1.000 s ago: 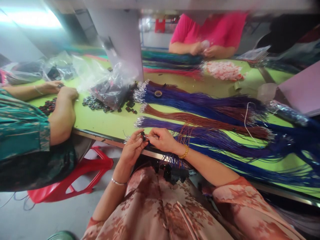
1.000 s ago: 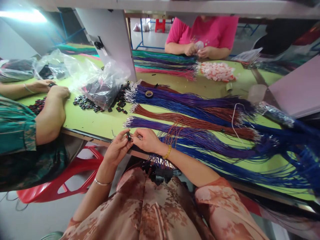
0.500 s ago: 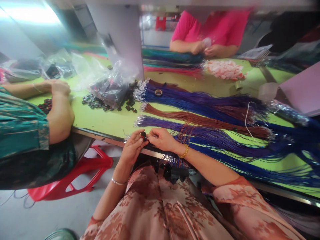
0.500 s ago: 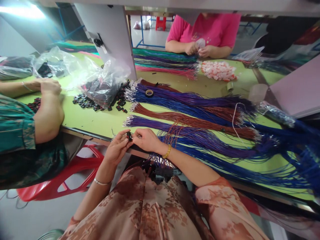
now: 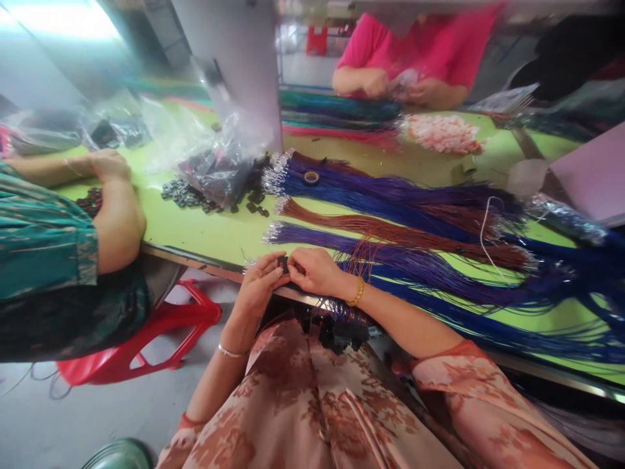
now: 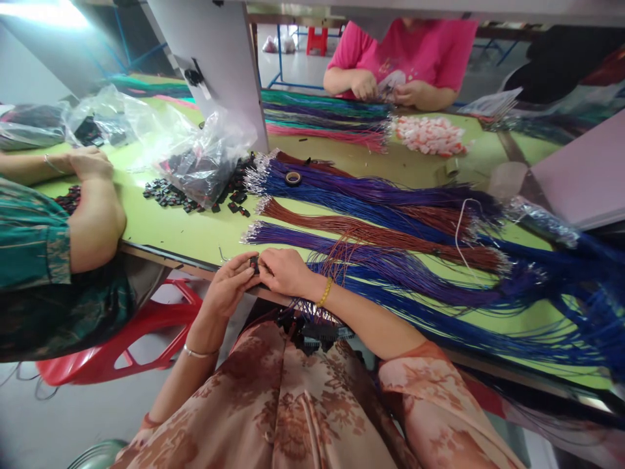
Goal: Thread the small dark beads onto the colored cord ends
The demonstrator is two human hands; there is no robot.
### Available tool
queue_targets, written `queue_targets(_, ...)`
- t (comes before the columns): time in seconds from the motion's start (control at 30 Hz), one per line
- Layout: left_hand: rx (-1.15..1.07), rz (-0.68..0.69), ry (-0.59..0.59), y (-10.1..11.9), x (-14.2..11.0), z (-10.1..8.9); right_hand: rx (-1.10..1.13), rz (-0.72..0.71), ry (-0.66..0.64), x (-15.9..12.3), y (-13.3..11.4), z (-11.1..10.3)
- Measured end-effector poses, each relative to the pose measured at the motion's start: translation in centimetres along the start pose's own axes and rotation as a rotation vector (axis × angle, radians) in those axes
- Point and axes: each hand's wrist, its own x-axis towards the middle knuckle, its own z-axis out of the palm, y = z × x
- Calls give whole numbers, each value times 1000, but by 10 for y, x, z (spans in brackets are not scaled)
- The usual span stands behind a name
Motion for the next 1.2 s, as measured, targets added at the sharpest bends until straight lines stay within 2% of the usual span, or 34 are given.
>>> queue_targets(0.17,24,125,76,-1,-2,9,117,41,11,1,2,2)
queue_targets(0.23,15,125,86,-2,-2,9,153,34,5,1,3,2)
queue_targets(0.33,26,117,95,-6,-4,10,112,25,-4,-1,0,4)
queue_targets(0.5,44,178,151,-13,-6,11,32,22,-14,-2,-3,7)
queue_targets(0.63,52,145,128,-8,-5,8,90,67,-22,11,19,-13)
queue_targets(0.73,43,157,131,-2,-4,6,-113,246,38,24,47,-28)
queue_targets(0.83,14,163,117,1,-1,7,-281,357,-64,32,68,-31)
queue_targets(0.93,-13,165,101,-1,4,12,-307,369,-134,34,76,-26)
queue_targets(1.07,-55,160,80,-5,15,18,-326,360,-120,35,77,-24)
queue_targets(1.2,-112,154,68,-9,25,20,-371,327,-163,38,79,-25)
